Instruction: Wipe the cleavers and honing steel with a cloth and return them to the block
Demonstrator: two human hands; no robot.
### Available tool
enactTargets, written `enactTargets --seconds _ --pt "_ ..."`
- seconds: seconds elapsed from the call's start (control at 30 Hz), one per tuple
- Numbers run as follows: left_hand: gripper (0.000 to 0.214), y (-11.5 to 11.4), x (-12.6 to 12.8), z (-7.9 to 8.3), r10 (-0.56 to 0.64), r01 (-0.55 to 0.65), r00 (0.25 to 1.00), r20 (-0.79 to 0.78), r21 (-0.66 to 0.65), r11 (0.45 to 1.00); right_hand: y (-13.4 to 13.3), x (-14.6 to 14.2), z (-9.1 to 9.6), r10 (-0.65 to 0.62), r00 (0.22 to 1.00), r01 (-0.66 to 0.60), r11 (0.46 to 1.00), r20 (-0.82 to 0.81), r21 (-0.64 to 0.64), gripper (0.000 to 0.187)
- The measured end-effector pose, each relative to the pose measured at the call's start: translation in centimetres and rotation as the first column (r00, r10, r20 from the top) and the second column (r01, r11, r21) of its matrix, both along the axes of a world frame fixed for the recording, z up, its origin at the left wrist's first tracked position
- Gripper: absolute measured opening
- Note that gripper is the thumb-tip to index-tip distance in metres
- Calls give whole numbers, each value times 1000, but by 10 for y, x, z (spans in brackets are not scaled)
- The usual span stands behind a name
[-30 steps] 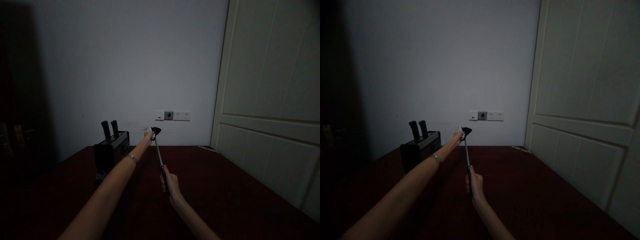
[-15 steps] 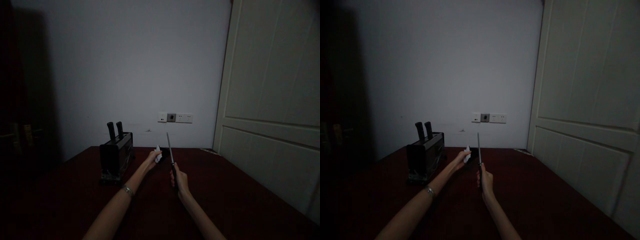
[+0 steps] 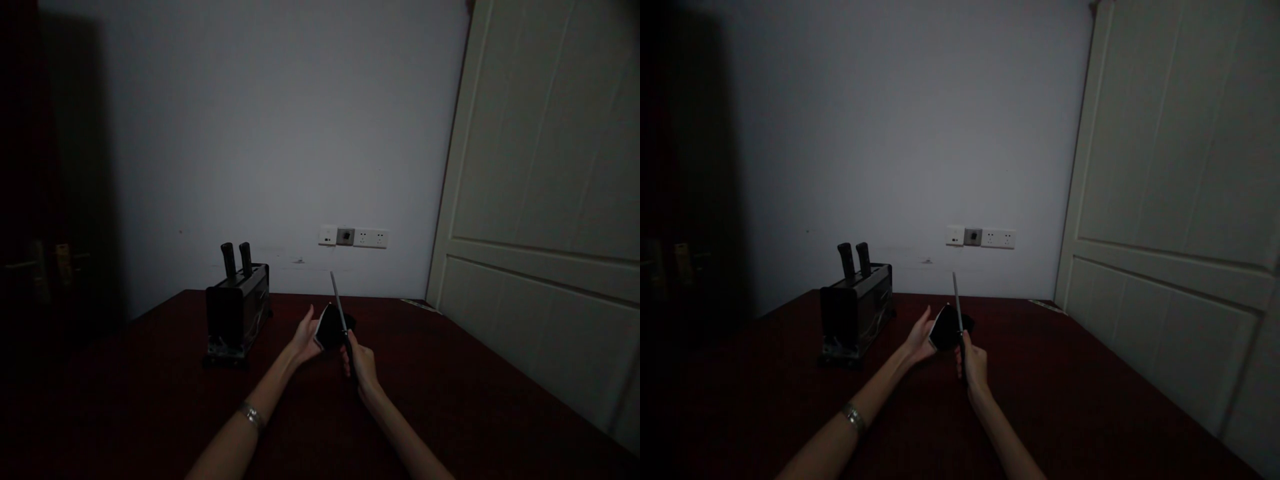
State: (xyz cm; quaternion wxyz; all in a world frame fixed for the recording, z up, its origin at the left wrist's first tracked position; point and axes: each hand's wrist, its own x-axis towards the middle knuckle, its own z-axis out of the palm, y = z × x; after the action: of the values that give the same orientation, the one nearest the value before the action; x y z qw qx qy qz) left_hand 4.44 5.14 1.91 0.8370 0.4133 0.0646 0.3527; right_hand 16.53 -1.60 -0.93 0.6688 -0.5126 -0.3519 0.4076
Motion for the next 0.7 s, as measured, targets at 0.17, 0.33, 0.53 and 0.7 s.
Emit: enactTargets --seconds 0.17,0.33,0.53,0.7 --pt "26 2 16 -15 214 -206 971 -108 75 976 0 -1 1 -11 1000 11 1000 8 -6 54" --pt "37 0 26 -20 316 -303 938 -142 110 947 -2 -6 2 -9 998 9 1000 65 -3 58" --pt "35 3 22 -15 357 -338 910 -211 121 933 -5 -10 3 56 995 -55 998 86 -15 59" --pt "21 1 21 -11 422 -385 868 -262 181 905 -7 -13 4 77 995 -74 996 60 -48 56"
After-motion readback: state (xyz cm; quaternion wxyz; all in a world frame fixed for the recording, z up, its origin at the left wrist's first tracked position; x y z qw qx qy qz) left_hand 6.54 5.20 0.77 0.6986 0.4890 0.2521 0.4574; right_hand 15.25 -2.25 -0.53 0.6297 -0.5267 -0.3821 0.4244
